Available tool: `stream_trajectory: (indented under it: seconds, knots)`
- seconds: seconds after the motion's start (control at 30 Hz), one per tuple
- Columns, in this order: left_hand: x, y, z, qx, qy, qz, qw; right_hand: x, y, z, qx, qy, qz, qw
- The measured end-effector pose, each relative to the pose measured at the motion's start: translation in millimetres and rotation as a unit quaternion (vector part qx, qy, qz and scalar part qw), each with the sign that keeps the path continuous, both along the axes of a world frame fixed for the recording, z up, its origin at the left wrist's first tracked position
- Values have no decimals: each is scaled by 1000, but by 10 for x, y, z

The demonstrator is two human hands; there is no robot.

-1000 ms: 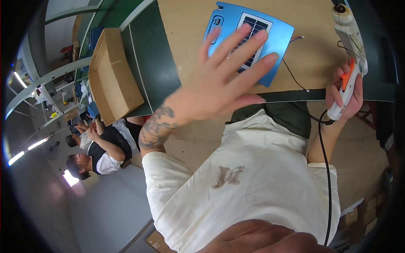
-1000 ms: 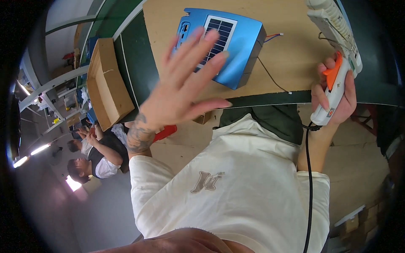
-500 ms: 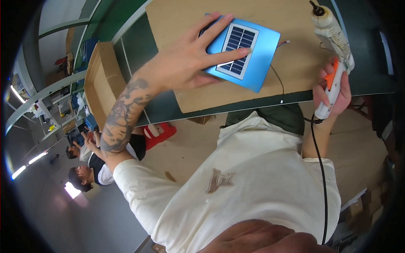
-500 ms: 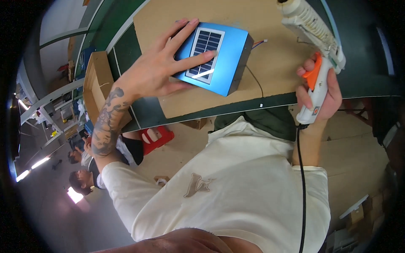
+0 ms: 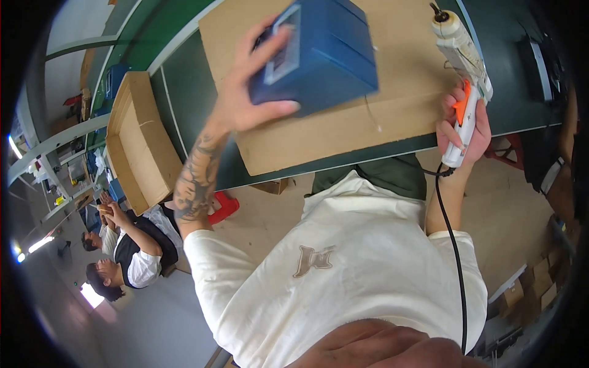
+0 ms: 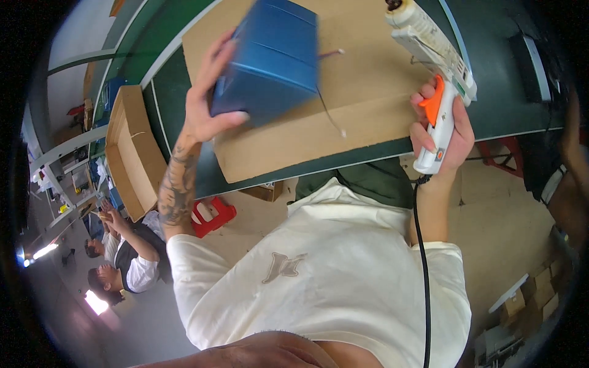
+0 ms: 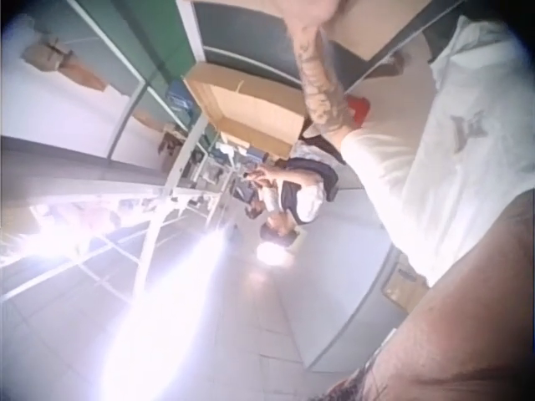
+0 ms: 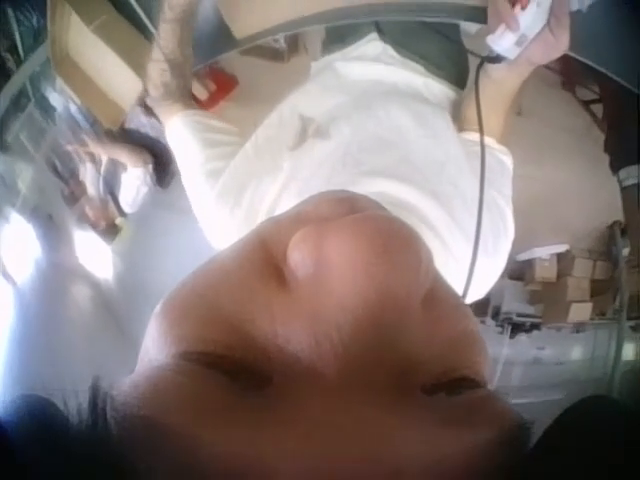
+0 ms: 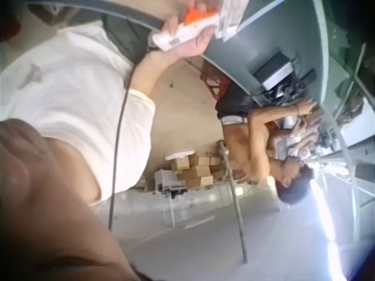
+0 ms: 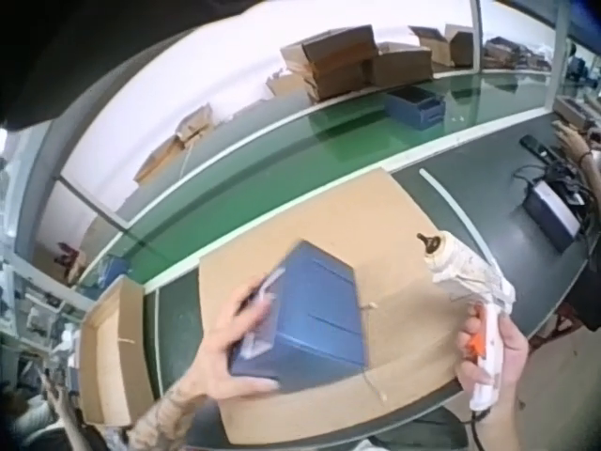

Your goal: Assembling a solar-powered electronic device using a hot glue gun to secure components.

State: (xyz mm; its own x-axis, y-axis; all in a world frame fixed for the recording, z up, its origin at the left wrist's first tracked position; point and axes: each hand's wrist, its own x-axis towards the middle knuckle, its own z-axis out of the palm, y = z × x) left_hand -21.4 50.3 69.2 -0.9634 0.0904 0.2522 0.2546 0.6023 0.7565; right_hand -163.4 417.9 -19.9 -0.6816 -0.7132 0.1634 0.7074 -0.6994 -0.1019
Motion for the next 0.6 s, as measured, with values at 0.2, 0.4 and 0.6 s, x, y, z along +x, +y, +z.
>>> stream_trajectory:
  seconds: [0.2, 0.4, 0.6]
  knots:
    - [416, 53, -282, 774, -30, 42, 631, 12, 90, -73, 33, -9, -22, 999]
    - [277, 151, -450, 795, -58, 38, 602, -71, 89, -75, 16, 76, 6, 997]
    - [334, 100, -549, 829, -63, 2, 556, 57, -265, 241, 44, 153, -16, 987]
